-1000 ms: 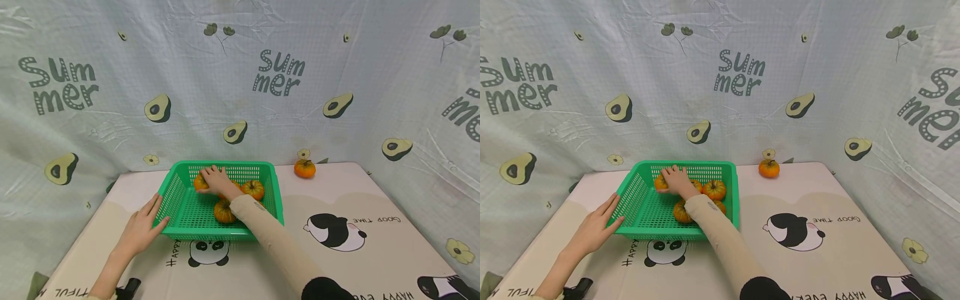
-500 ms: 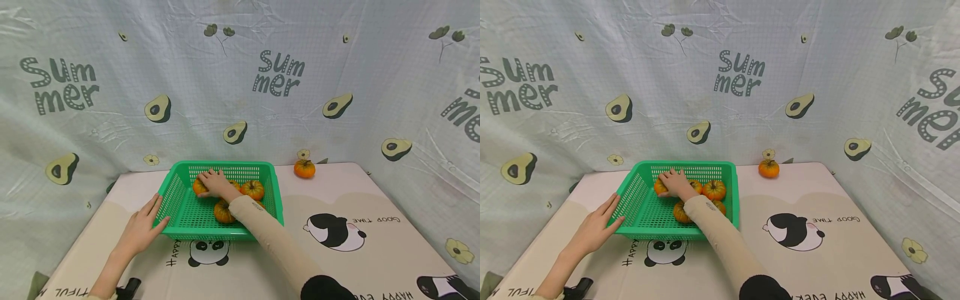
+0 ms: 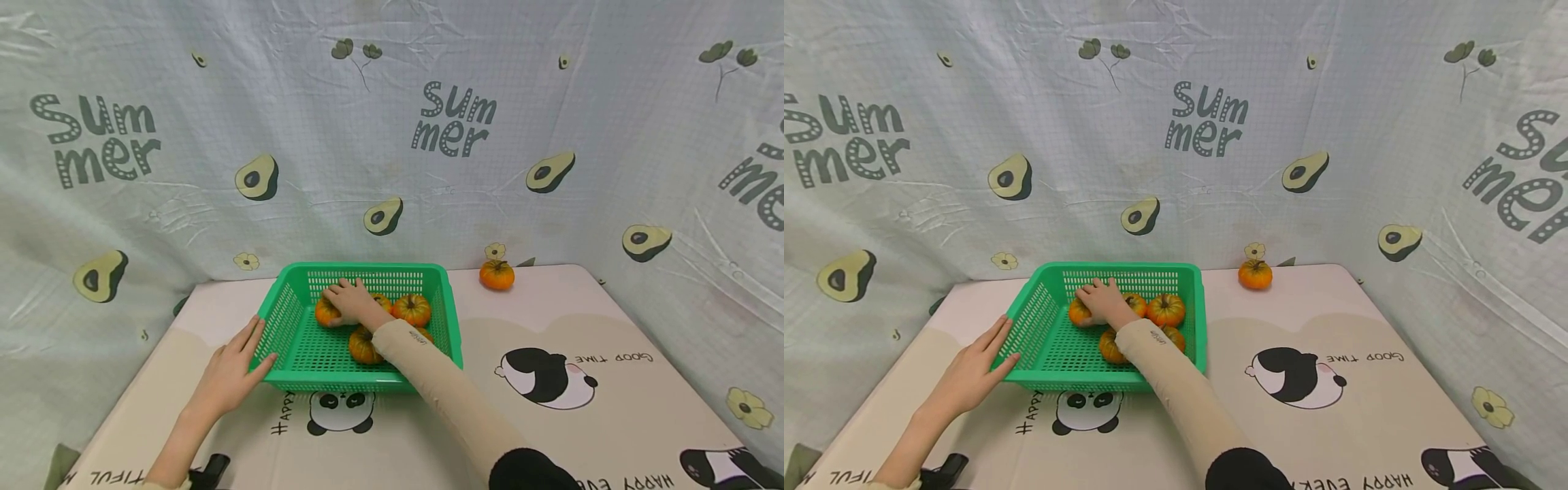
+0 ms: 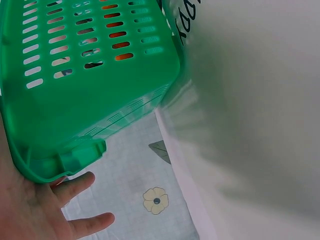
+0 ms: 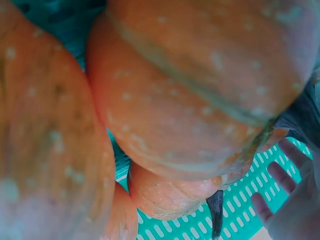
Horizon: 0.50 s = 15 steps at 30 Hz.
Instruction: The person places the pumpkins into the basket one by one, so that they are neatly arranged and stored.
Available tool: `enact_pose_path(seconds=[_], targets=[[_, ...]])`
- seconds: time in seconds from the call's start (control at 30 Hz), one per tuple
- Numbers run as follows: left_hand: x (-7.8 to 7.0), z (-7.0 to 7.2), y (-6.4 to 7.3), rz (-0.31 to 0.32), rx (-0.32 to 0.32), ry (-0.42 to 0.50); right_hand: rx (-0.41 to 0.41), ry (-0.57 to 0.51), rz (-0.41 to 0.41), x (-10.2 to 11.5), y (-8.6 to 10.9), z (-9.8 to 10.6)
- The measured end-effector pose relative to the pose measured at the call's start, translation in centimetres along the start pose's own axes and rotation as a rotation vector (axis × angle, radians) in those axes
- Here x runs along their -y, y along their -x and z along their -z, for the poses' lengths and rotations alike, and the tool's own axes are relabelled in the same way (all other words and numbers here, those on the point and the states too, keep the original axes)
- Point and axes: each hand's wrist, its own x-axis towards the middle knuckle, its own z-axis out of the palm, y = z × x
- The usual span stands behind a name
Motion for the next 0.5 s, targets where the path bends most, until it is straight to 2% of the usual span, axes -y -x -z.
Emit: enact_pose_path(seconds=[0.27, 0.5], targets=[[0.00, -0.05, 0.12, 0.004, 0.002, 0.001, -0.049, -0.005, 0.016, -0.03, 0.09, 0.29], [0.00, 0.09, 0.09, 0.003, 0.006, -0.001, -0.079, -0.056, 0.012, -0.23, 0.18, 0.62]])
